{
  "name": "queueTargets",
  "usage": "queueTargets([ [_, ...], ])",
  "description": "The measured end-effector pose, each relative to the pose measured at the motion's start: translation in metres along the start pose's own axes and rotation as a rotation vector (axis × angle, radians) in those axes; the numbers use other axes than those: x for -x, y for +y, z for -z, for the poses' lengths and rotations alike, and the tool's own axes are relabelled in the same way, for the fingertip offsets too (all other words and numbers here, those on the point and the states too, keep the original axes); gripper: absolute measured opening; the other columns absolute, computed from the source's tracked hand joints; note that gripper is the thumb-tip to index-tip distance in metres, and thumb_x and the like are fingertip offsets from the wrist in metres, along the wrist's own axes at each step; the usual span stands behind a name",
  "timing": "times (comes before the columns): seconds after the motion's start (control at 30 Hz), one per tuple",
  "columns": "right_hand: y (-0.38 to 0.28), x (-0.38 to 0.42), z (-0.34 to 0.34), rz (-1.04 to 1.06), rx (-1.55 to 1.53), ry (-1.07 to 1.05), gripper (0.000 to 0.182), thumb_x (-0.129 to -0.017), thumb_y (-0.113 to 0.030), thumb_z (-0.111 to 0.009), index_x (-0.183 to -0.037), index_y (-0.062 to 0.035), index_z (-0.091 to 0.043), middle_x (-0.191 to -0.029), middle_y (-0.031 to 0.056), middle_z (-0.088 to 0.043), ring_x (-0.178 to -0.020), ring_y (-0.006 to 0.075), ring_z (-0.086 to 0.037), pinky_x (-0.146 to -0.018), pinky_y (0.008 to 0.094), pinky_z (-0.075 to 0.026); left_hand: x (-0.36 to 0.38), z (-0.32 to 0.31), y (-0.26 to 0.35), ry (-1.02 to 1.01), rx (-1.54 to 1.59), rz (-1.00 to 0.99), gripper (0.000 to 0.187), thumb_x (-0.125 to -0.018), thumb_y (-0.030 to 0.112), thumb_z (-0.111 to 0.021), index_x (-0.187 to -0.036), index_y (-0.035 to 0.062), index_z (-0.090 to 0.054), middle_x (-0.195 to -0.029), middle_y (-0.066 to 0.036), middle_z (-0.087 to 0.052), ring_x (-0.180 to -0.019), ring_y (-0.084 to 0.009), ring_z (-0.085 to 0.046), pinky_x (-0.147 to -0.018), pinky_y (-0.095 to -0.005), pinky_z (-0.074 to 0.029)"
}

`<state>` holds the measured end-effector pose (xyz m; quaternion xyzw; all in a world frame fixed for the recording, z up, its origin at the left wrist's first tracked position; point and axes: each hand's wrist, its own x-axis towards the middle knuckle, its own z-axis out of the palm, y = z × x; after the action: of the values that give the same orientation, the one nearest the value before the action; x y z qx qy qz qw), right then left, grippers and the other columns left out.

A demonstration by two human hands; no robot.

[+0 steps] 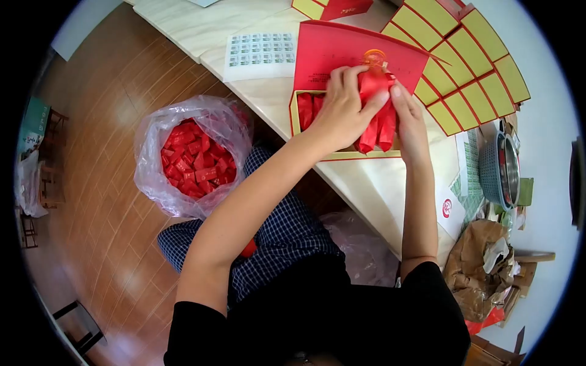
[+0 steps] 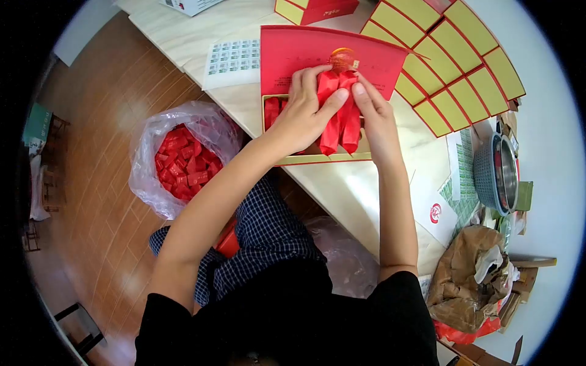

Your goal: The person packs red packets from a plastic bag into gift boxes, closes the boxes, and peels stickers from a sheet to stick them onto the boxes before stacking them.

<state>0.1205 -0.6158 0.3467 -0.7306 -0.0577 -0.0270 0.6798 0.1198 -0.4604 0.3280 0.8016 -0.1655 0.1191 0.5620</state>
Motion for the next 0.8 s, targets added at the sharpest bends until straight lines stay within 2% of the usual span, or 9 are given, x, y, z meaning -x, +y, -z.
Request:
queueTargets([
  [0.07,0.014,-0.003,0.0,-0.066,0.024,0.001,0.05,-0.097,-0.036,-0.054,-0.134,-0.0024,-0.051,-0.125,0.0089,-0.058,-0.114,0.0143,-0.053,-0.096,0.0264,-0.041,0.002,-0.001,-0.015,0.015,-0.239,-0.015,0.063,-0.094,0.05,-0.049,-0.128,-0.0025,-0.04,-0.126,-0.023,-0.04,-0.119,-0.0401,-0.039,-0.103,-0.0456,-0.033],
  [0.1,0.029,-0.005,0.0,-0.064,0.012,-0.006,0.051,-0.097,-0.037,-0.055,-0.134,-0.002,-0.052,-0.123,0.0087,-0.059,-0.113,0.0139,-0.054,-0.095,0.0263,-0.042,0.005,-0.002,-0.022,0.062,-0.302,-0.021,0.058,-0.093,0.048,-0.05,-0.118,-0.0046,-0.047,-0.119,-0.021,-0.045,-0.109,-0.037,-0.043,-0.098,-0.0446,-0.034],
  [0.2,0.039,-0.004,-0.006,-0.114,-0.012,-0.02,0.052,-0.096,-0.038,-0.056,-0.132,-0.0005,-0.053,-0.116,0.0082,-0.062,-0.105,0.0126,-0.056,-0.092,0.0258,-0.044,0.012,0.009,-0.025,0.003,-0.403,0.013,0.052,-0.094,0.045,-0.049,-0.112,-0.0039,-0.049,-0.114,-0.019,-0.048,-0.106,-0.035,-0.044,-0.094,-0.0439,-0.034],
  [0.27,0.033,-0.005,-0.006,-0.168,0.037,-0.094,0.051,-0.096,-0.037,-0.056,-0.13,0.001,-0.054,-0.114,0.0086,-0.063,-0.101,0.0122,-0.058,-0.091,0.0259,-0.044,0.014,0.011,-0.021,0.012,-0.417,0.026,0.047,-0.094,0.042,-0.05,-0.108,-0.0032,-0.051,-0.111,-0.017,-0.05,-0.104,-0.0338,-0.045,-0.093,-0.0433,-0.035],
  [0.43,0.034,-0.005,-0.005,-0.181,0.035,-0.128,0.051,-0.096,-0.036,-0.056,-0.128,0.003,-0.054,-0.114,0.0101,-0.064,-0.103,0.0126,-0.057,-0.091,0.0264,-0.044,0.012,0.007,-0.023,0.105,-0.385,0.005,0.04,-0.093,0.037,-0.053,-0.106,0.0001,-0.055,-0.107,-0.015,-0.053,-0.102,-0.0328,-0.047,-0.092,-0.0425,-0.035],
  [0.53,0.033,-0.001,-0.009,-0.114,0.136,-0.086,0.047,-0.097,-0.034,-0.055,-0.125,0.0033,-0.057,-0.112,0.0124,-0.066,-0.101,0.0138,-0.058,-0.09,0.0273,-0.045,0.012,0.007,-0.023,0.132,-0.355,-0.023,0.035,-0.093,0.034,-0.053,-0.104,0.0017,-0.058,-0.104,-0.015,-0.055,-0.1,-0.033,-0.048,-0.09,-0.0429,-0.036],
  [0.6,0.03,0.001,-0.011,-0.022,0.308,-0.055,0.043,-0.097,-0.032,-0.054,-0.122,0.0027,-0.059,-0.106,0.0152,-0.068,-0.097,0.0151,-0.061,-0.088,0.0285,-0.046,0.011,0.007,-0.024,0.144,-0.369,-0.024,0.032,-0.093,0.032,-0.053,-0.101,0.0016,-0.059,-0.101,-0.015,-0.056,-0.098,-0.0332,-0.049,-0.088,-0.043,-0.038],
  [0.7,0.03,0.003,-0.011,-0.006,0.418,-0.057,0.04,-0.097,-0.03,-0.053,-0.12,0.0018,-0.061,-0.099,0.0166,-0.069,-0.093,0.0154,-0.062,-0.086,0.029,-0.047,0.007,0.009,-0.027,0.165,-0.392,-0.037,0.029,-0.091,0.029,-0.055,-0.094,0.0009,-0.061,-0.095,-0.014,-0.058,-0.093,-0.0335,-0.051,-0.084,-0.0434,-0.04],
  [0.8,0.029,0.0,-0.009,-0.045,0.411,-0.124,0.04,-0.097,-0.03,-0.053,-0.12,0.0022,-0.061,-0.1,0.0165,-0.069,-0.093,0.0157,-0.062,-0.087,0.0293,-0.047,0.006,0.012,-0.028,0.18,-0.387,-0.049,0.027,-0.09,0.026,-0.057,-0.088,0.0002,-0.061,-0.09,-0.014,-0.059,-0.089,-0.0331,-0.053,-0.081,-0.0435,-0.041],
])
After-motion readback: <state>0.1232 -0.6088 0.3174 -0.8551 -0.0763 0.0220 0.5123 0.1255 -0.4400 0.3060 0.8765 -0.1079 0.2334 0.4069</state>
